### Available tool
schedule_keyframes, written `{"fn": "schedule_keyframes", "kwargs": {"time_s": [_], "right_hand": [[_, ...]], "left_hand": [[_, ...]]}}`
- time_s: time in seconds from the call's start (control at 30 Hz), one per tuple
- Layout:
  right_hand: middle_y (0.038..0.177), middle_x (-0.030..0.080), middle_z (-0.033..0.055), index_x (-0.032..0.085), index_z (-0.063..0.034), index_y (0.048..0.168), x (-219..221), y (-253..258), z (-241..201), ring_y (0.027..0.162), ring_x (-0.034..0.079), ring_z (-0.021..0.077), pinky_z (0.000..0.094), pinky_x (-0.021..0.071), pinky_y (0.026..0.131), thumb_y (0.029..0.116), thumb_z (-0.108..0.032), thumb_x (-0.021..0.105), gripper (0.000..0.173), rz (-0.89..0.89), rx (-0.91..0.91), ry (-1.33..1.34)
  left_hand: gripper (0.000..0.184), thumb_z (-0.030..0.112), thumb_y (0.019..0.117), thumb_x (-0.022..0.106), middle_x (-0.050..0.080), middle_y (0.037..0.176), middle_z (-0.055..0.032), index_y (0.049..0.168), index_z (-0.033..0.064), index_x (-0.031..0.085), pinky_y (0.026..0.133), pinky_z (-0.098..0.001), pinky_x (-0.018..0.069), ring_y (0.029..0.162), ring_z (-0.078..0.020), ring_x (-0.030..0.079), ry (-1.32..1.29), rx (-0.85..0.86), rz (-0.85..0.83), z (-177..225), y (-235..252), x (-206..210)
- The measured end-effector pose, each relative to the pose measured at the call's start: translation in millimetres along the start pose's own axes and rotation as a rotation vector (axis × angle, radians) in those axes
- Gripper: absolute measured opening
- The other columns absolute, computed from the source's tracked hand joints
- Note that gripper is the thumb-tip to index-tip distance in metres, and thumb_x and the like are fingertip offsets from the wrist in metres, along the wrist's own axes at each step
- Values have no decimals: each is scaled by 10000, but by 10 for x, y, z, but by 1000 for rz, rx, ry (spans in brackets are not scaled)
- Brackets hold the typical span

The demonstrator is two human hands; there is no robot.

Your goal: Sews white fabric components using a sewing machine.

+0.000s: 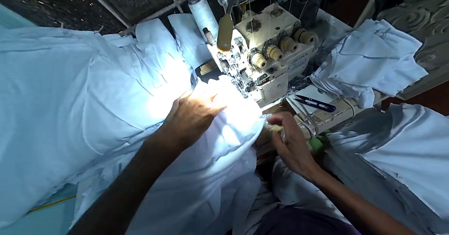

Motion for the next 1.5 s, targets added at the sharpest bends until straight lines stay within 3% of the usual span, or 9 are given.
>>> {"fn": "schedule_keyframes", "kwargs": {"time_s": [0.17,0.33,0.43,0.5,0.8,1.03,1.17,1.33,1.5], "right_hand": [[1047,706,168,730,-14,1000,149,-355,-191,1007,684,297,446,560,868,917,1,557,192,-439,-70,198],[1272,662,232,692,18,1236,245,-219,-477,1161,652,345,477,512,986,1015,-122,565,291,-737,-26,244],[1321,606,295,556,68,1380,452,33,-607,1241,596,411,541,455,1052,1016,-246,610,484,-775,-14,157],[1304,620,305,578,99,1346,632,134,-752,1256,588,420,541,444,1076,995,-252,641,500,-724,-120,185],[978,742,196,735,-12,1189,784,-127,-1030,898,708,362,575,528,842,907,-111,760,301,-1361,-421,370],[930,741,30,735,-44,1056,-44,589,-884,850,694,64,261,576,761,977,-110,594,174,-351,-436,379],[828,676,51,697,-75,1157,45,741,-740,748,662,197,431,549,686,1007,-351,622,324,-444,-346,18],[754,643,-43,713,-54,953,-67,710,-896,672,572,-33,146,466,601,997,-157,611,151,-607,-443,482],[771,653,-25,700,-57,916,-116,846,-742,674,599,0,162,507,600,986,-124,641,114,-456,-408,476]], "left_hand": [[252,174,1017,441,641,1204,-130,1074,94,673,894,-532,486,1188,-380,567,137,35,-8,-797,-182,372],[123,64,895,619,692,1029,-184,828,-11,689,953,-553,474,1175,-414,594,-77,-2,-114,-607,-75,-182],[295,307,919,579,671,838,-13,737,95,674,834,-319,511,929,-143,642,-403,133,-155,-244,-111,-647],[334,397,1009,568,663,806,77,810,156,685,1022,-275,502,898,-2,650,-650,280,-188,77,-228,-879],[372,355,1027,506,693,860,-74,967,53,715,856,-544,553,822,-251,710,-34,-31,-221,40,-364,-1012],[506,410,783,812,636,960,-3,1141,75,683,700,-264,508,811,-80,598,-229,-331,-202,-188,-449,-1112],[491,396,781,817,614,957,2,1131,78,685,704,-244,502,814,-81,592,-159,-256,-192,-113,-440,-1174],[422,403,792,792,591,859,10,1038,69,712,653,-277,495,748,-99,587,-103,-273,-194,-58,-519,-1174],[299,417,944,612,565,720,116,773,179,672,594,-175,471,666,18,558,-252,-70,-190,-16,-690,-1139]]}}
Point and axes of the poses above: each hand's wrist, its own y-axis towards the middle knuckle, its own x-axis out of the palm, z = x × y, the point moved 1 cm from there along y, towards the middle knuckle
